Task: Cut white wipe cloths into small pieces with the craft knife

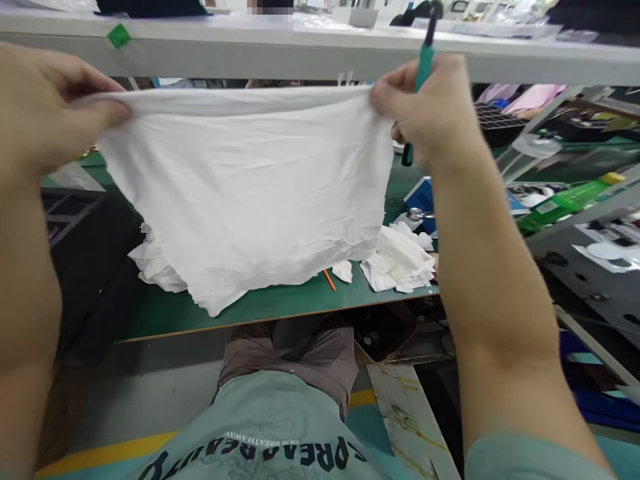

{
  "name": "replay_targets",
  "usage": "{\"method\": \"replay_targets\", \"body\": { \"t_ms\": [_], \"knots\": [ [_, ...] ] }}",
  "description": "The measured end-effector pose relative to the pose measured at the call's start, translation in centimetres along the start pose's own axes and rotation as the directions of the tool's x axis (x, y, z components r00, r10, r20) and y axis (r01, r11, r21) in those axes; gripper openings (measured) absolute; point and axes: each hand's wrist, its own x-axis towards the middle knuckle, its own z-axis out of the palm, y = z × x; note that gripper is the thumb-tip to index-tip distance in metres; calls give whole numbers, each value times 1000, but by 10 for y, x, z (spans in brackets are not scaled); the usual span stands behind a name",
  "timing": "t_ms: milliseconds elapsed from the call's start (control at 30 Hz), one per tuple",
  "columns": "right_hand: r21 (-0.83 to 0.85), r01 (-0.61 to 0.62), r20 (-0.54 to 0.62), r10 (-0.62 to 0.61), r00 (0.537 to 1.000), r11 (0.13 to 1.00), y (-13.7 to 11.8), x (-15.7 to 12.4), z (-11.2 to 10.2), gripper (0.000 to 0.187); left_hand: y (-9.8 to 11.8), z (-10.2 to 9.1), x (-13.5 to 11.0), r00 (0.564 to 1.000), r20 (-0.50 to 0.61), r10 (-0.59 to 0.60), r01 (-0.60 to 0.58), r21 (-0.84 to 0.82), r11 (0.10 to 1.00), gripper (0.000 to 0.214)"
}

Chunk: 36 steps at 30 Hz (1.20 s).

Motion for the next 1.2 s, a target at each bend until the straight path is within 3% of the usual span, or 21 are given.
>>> {"method": "replay_targets", "body": {
  "t_ms": [100, 200, 300, 433, 600, 800, 900, 967, 1000, 1067, 1133, 1200],
  "knots": [
    [-85, -131, 7, 132, 991, 988, 30, 9, 30, 16, -13, 31, 15, 1000, 24, -11, 7, 173, 985, 50],
    [-129, -208, 53, 216, 975, 970, 65, 15, 48, 13, -36, 57, 27, 993, 116, -30, 12, 150, 989, 58],
    [-146, -243, 132, 262, 956, 959, 91, 13, 52, 12, -51, 74, 29, 983, 182, -27, 7, 105, 994, 60],
    [-132, -279, 208, 302, 930, 951, 114, -7, 44, 14, -53, 79, 15, 976, 217, -37, 14, 106, 994, 58],
    [-216, -252, 348, 316, 883, 943, 129, -58, 15, 31, -43, 75, -38, 957, 290, 4, -41, 124, 991, 51],
    [-450, -173, 463, 395, 794, 876, 142, -125, -13, 35, -46, 93, -128, 868, 481, 124, -161, 36, 986, 35],
    [-515, -173, 540, 475, 695, 840, 156, -150, -10, 26, -48, 114, -162, 788, 613, 53, -126, 77, 989, 41],
    [-528, -131, 615, 485, 622, 839, 167, -156, -2, 21, -48, 127, -172, 723, 691, 4, -101, 101, 990, 46],
    [-516, -103, 644, 464, 608, 850, 173, -154, 3, 21, -48, 131, -173, 708, 706, -16, -86, 108, 990, 48],
    [-479, -62, 649, 402, 646, 875, 183, -142, 18, 23, -48, 137, -163, 740, 670, -50, -55, 134, 989, 51],
    [-475, -40, 590, 352, 727, 879, 192, -122, 38, 27, -50, 140, -144, 826, 557, -86, -35, 203, 978, 51],
    [-493, -15, 553, 327, 766, 870, 198, -101, 62, 32, -52, 145, -123, 877, 472, -90, -57, 289, 956, 49]
  ]
}}
